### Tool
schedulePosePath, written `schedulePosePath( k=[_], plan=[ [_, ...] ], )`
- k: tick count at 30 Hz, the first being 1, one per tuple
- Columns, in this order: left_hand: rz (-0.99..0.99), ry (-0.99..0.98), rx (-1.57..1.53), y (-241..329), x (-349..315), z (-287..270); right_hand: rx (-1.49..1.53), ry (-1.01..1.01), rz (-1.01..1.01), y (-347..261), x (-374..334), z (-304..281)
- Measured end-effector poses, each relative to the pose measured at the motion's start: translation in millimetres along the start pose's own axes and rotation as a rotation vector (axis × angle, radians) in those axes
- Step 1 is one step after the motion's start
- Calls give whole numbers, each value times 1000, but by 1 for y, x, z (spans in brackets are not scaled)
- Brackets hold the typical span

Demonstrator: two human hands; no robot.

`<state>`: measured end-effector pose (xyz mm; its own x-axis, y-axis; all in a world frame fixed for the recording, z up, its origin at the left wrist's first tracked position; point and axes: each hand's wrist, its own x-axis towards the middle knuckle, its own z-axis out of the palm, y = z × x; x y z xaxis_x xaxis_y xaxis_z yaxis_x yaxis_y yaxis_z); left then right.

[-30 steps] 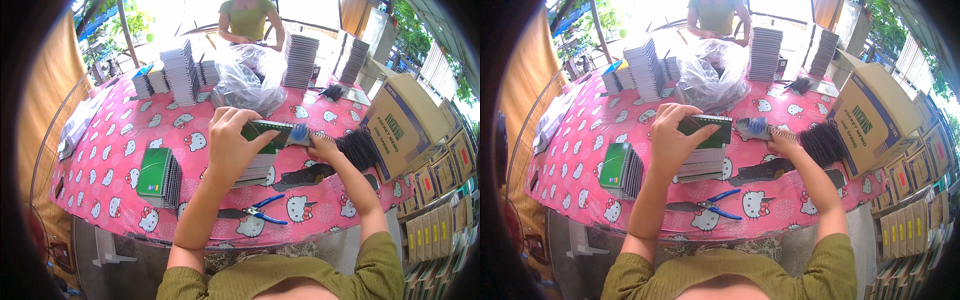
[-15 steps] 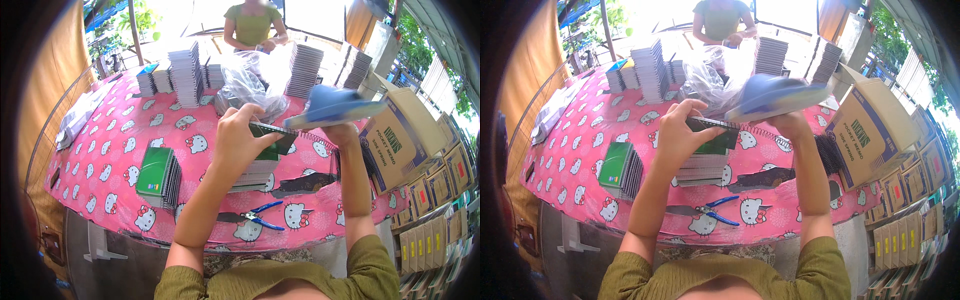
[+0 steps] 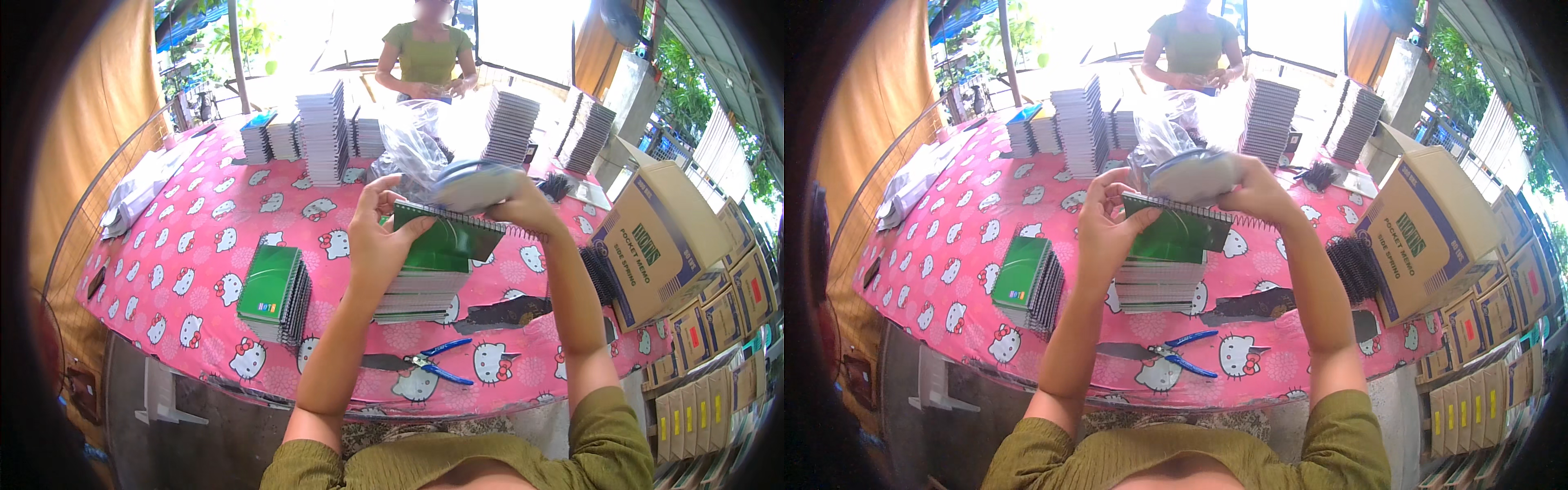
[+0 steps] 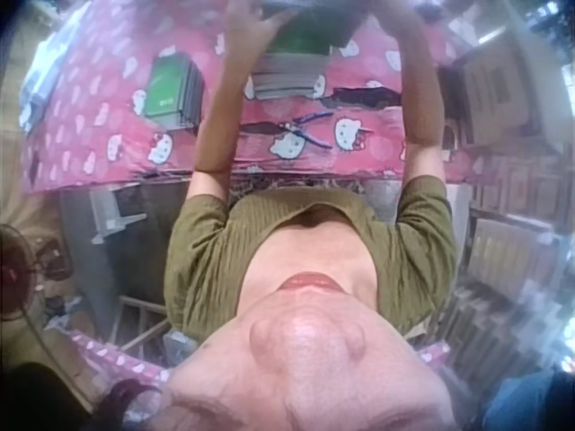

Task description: The person manually inserts a wire spiral into the pre-punched holes of a green notebook cover and a stack of paper, then uses a pair of pliers to crimp the ends of the wire.

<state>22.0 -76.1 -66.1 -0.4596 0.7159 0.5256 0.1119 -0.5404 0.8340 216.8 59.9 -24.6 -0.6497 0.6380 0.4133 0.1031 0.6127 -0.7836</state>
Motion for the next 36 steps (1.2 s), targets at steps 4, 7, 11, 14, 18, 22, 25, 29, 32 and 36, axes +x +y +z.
schedulePosePath(
  k=[4,7,11,14,18,22,25,29,32,36],
  plan=[
    [-110,33,-349,-15,-8,-11,187,20,98,-11,3,6],
    [-175,37,-303,-5,-12,-12,-61,-84,112,-11,2,6],
    [-184,-26,-324,-5,-10,-21,-883,114,119,18,-6,4],
    [-216,-78,-371,3,-8,-20,-1045,196,356,72,-45,-1],
    [-238,-112,-350,14,-4,-9,-1095,42,560,134,-114,12],
    [391,84,-40,36,-20,-1,-1236,213,206,89,-164,38],
    [743,27,315,37,-46,-3,-716,-81,58,40,-193,82],
    [622,-196,497,-6,-78,-7,-669,-179,-50,23,-220,142],
    [583,-162,476,-7,-77,0,-561,-187,75,34,-226,137],
    [565,-87,409,-2,-78,-1,-244,137,38,-18,-202,95]
  ],
)
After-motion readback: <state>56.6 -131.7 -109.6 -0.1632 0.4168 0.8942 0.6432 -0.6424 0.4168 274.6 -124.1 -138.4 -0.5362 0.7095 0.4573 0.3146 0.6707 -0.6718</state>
